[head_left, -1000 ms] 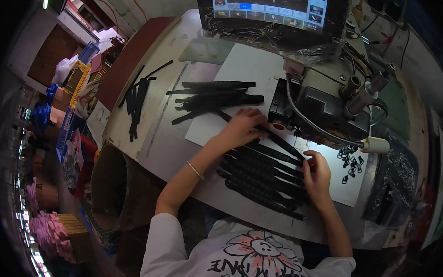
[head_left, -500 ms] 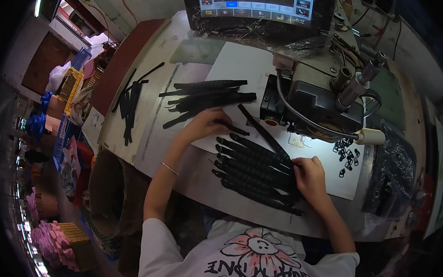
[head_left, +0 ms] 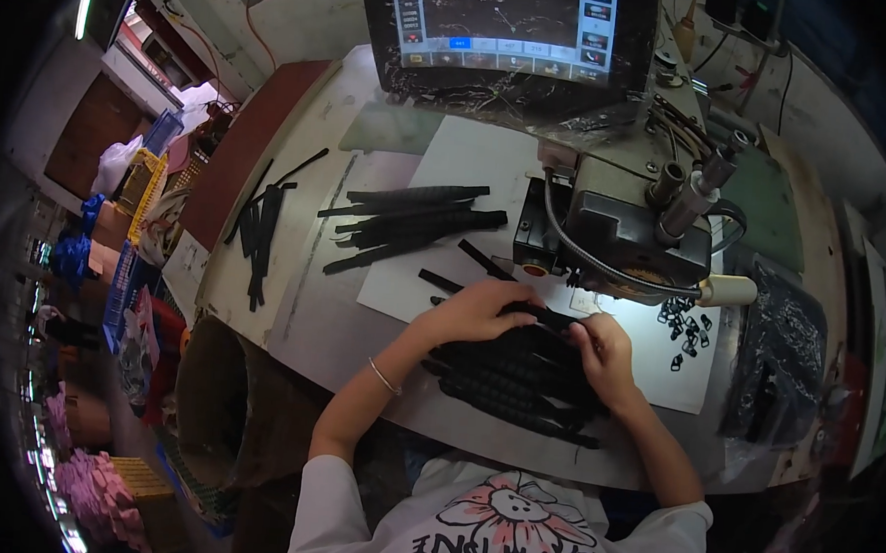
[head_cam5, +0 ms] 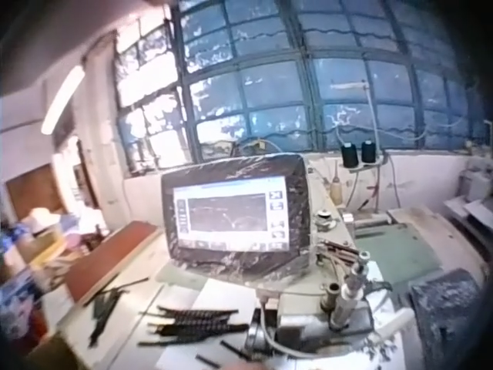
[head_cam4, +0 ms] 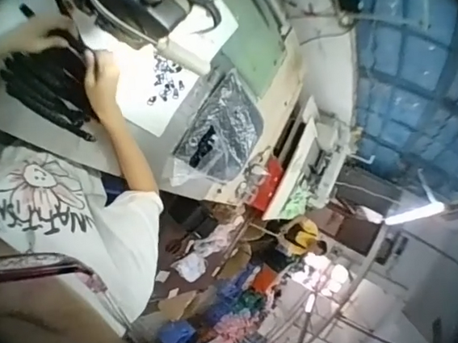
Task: Attaching plastic fasteners to black straps using an industrial press machine.
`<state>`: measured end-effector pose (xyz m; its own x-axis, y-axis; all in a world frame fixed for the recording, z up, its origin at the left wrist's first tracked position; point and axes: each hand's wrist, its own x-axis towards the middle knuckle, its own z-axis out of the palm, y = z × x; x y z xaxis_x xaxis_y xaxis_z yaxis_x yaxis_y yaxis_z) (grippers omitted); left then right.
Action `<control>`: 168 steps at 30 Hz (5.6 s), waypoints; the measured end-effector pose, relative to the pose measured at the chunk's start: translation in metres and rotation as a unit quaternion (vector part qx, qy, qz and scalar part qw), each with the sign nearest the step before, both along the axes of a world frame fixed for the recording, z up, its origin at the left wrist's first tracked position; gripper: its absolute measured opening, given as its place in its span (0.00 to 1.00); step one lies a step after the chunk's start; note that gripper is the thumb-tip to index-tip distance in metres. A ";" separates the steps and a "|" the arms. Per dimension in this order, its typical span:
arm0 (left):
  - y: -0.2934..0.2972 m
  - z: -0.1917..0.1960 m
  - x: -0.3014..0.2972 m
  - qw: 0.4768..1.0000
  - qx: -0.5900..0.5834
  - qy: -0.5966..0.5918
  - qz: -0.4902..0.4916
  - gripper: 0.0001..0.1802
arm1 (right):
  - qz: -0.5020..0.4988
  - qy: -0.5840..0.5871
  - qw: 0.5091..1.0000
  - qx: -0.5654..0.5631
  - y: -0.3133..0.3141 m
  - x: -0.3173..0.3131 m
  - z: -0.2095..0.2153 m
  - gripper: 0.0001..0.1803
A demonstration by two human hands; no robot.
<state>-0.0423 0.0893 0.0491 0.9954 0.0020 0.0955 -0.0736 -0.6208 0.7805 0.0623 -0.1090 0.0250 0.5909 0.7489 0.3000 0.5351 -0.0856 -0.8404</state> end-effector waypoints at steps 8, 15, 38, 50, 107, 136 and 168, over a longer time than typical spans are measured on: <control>-0.016 -0.003 0.017 0.997 0.075 0.034 0.013 0.17 | -0.040 -0.049 0.998 -0.014 -0.030 0.015 -0.007 0.06; 0.058 -0.004 -0.022 0.934 0.261 -0.055 0.238 0.12 | -0.051 -0.037 0.998 -0.027 -0.036 0.021 -0.018 0.03; 0.079 -0.004 -0.024 0.953 0.192 0.078 0.219 0.13 | -0.047 -0.099 0.994 0.003 -0.030 0.026 -0.027 0.03; -0.029 0.008 0.026 0.989 0.068 0.049 0.118 0.14 | -0.050 -0.105 0.993 0.017 -0.033 0.027 -0.030 0.04; -0.065 -0.021 0.058 0.986 -0.128 0.085 0.063 0.09 | -0.056 0.261 0.963 -0.018 -0.053 0.034 -0.007 0.02; -0.080 -0.034 0.047 0.981 0.016 -0.110 0.161 0.05 | -0.128 -0.127 0.983 0.047 -0.029 0.009 -0.015 0.06; -0.054 -0.022 0.043 0.998 0.053 -0.035 0.013 0.12 | 0.055 0.276 0.959 -0.042 -0.036 0.037 -0.010 0.07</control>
